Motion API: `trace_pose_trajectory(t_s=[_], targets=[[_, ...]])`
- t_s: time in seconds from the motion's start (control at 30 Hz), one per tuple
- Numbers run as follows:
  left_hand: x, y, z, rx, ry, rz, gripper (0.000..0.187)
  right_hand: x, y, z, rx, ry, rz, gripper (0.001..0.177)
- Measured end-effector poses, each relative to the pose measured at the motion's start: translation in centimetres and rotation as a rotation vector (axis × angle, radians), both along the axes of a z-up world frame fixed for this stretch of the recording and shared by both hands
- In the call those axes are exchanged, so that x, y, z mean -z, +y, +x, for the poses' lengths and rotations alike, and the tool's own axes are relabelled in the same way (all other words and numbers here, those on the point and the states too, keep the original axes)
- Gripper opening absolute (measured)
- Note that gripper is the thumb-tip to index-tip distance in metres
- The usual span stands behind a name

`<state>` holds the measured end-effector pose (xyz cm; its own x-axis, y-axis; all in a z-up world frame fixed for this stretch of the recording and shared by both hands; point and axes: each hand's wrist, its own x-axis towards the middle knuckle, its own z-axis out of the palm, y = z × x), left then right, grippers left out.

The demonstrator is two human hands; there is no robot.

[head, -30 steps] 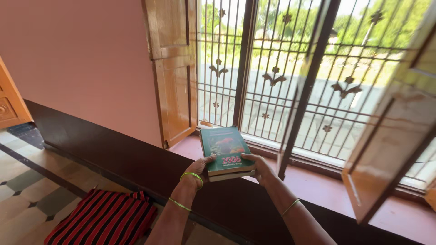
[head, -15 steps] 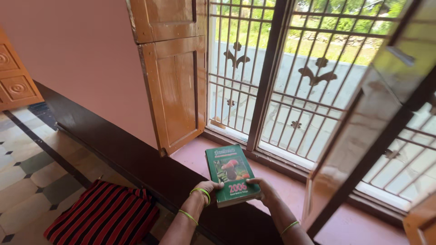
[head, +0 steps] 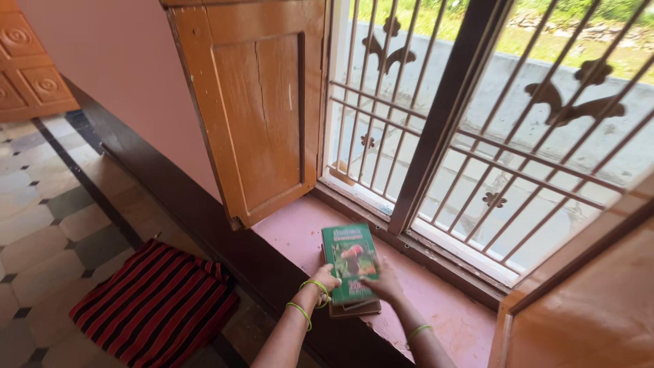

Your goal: The person drags plastic chairs one at a time across the tiled floor of a hall, repositioning them near a railing and along the walls, then walks to a table and carries stacks of books to a window sill.

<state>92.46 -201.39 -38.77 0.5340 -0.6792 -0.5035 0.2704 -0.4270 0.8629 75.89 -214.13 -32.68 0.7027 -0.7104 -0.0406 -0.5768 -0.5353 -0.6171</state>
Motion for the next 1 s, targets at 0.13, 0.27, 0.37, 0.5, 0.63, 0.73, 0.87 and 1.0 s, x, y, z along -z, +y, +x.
trace_pose_trajectory(t_s=[0.13,0.27,0.37,0.5,0.63,0.73,0.87,1.0], targets=[[3.6,-0.7,0.4,0.221,-0.232,-0.100,0.070,3.0,2.0,1.7,-0.045,0.363,-0.093,0.081],[4.4,0.0,1.1,0.184,-0.427,0.011,0.069,4.0,1.4,2.2,-0.042,0.448,-0.093,0.081],[0.9,1.2,1.5,0.126,-0.772,0.100,0.068,3.2,1.0,3.0,-0.016,0.445,-0.124,0.070],[-7.9,4.0,1.2,-0.046,-1.055,0.170,0.066,-0.4,1.7,5.2,0.032,0.132,-0.188,0.067],[-17.3,8.7,0.5,-0.198,-1.325,0.167,0.066,-7.4,3.7,8.2,0.003,-0.108,-0.256,0.070],[-23.2,13.2,0.1,-0.283,-1.430,0.166,0.065,-13.3,7.6,10.3,-0.062,-0.263,-0.340,0.071],[-29.9,21.4,-0.4,-0.423,-1.514,0.184,0.063,-20.9,16.4,12.3,-0.208,-0.416,-0.404,0.070],[-35.1,32.6,-1.6,-0.588,-1.594,0.203,0.062,-27.4,28.7,13.5,-0.408,-0.513,-0.411,0.070]])
